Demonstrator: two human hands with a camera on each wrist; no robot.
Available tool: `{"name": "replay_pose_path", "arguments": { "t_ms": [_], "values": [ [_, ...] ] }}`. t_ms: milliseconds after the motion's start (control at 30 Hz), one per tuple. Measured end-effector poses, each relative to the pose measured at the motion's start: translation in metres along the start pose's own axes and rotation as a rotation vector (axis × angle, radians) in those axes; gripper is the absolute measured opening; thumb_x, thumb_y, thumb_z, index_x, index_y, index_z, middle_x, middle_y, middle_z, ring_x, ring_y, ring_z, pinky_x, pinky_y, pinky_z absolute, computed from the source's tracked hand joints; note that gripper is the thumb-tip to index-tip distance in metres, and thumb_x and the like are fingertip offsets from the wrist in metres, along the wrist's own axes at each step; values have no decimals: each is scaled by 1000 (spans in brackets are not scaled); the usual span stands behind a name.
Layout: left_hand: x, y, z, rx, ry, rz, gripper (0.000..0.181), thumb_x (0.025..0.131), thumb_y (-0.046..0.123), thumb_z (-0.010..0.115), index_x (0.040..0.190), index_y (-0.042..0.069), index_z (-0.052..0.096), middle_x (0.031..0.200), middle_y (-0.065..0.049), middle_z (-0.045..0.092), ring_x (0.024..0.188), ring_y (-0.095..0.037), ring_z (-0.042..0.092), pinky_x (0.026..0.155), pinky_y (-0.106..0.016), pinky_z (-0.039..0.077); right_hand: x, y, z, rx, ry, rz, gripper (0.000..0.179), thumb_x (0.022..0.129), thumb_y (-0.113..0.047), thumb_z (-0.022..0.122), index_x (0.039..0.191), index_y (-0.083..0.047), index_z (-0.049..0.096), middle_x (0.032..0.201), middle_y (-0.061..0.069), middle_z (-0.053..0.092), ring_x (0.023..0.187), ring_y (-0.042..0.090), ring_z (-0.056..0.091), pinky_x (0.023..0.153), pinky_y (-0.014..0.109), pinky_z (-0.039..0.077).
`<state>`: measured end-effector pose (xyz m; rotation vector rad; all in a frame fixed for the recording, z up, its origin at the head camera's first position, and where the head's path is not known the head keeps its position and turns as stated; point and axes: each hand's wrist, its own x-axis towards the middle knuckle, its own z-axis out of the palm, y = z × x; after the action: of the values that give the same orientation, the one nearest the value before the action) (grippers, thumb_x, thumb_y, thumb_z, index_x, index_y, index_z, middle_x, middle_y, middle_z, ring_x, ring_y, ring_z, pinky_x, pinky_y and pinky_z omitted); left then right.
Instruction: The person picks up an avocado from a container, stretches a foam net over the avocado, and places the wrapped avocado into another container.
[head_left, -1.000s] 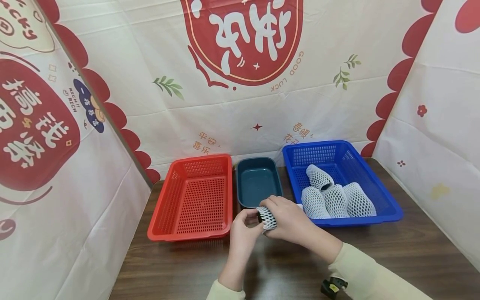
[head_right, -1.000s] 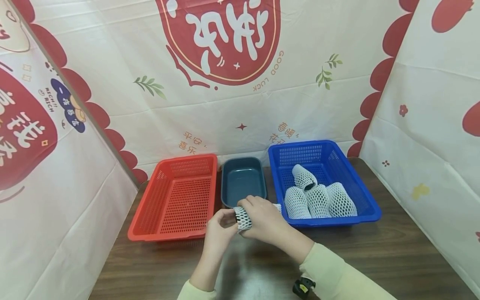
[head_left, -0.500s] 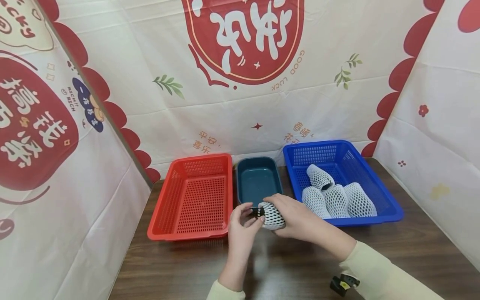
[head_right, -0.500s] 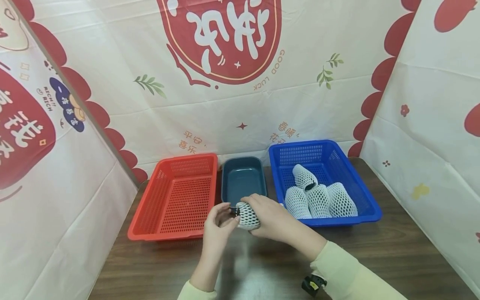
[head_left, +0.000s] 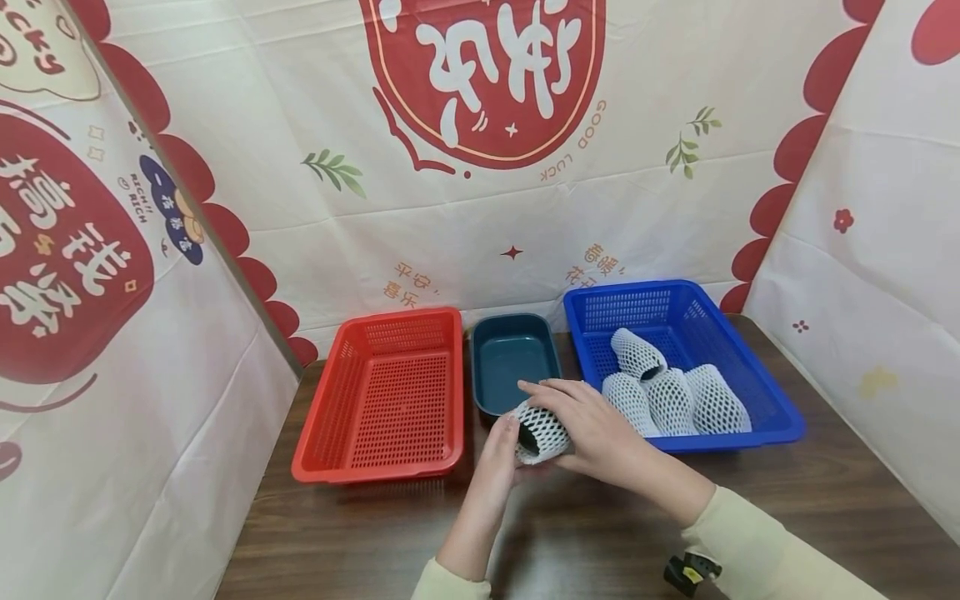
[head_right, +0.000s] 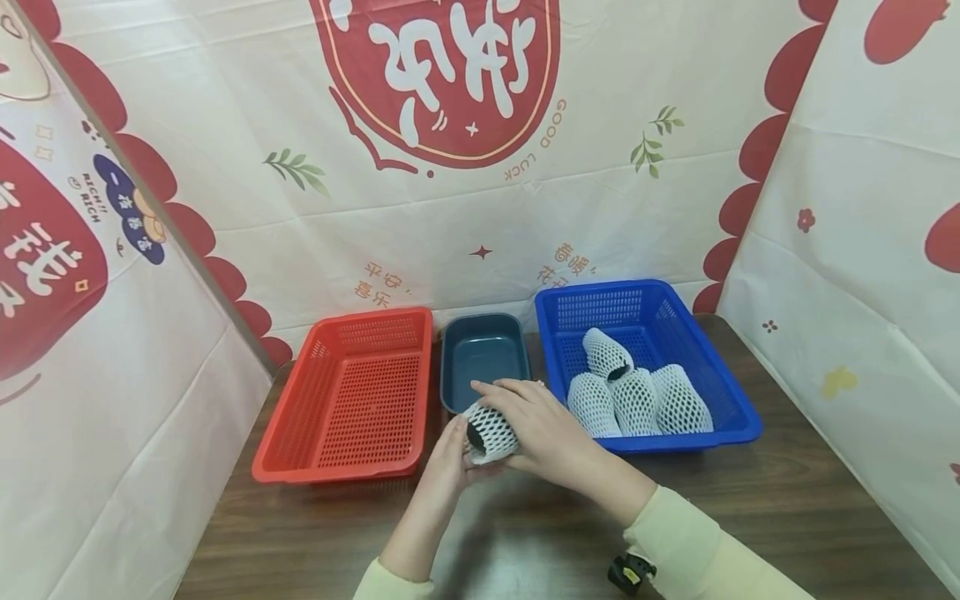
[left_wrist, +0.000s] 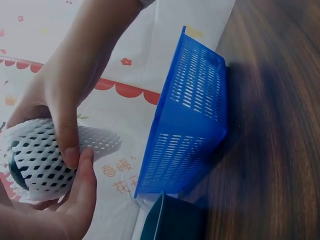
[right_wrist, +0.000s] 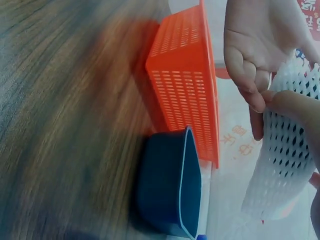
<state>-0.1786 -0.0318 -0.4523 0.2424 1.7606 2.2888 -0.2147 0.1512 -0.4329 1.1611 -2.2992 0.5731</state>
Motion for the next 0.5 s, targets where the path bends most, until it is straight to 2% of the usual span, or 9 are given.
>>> {"name": "replay_pose_path", "arguments": {
  "t_ms": [100,233,333,500],
  "values": [
    [1,2,0,-5,37,-3,56,106,41,36,142,-1,34,131,-17,48,100,-24,61,84,-45,54,-2,3,-1,8,8,-53,84,60,-38,93,129,-10,55,149,9,42,132,32,41,106,51,32],
    [2,5,-1,-60,117,-21,54,105,44,37,140,3,38,133,-16,47,109,-24,57,85,-40,53,-4,4,-3,30,-7,-70,78,68,-47,87,134,-15,57,153,11,36,138,33,33,108,55,27],
    [5,6,-1,-98,176,-7,48,104,39,43,138,6,40,131,-16,48,109,-24,57,83,-38,53,-7,3,-4,46,8,-73,66,80,-51,76,134,-18,59,152,14,36,138,34,33,106,57,30],
    [8,7,-1,-63,245,47,48,99,28,57,141,9,43,134,-16,48,112,-26,54,87,-39,51,-10,-1,-8,76,47,-22,47,95,-48,58,130,-17,64,145,14,44,132,33,40,100,56,38]
  ]
}}
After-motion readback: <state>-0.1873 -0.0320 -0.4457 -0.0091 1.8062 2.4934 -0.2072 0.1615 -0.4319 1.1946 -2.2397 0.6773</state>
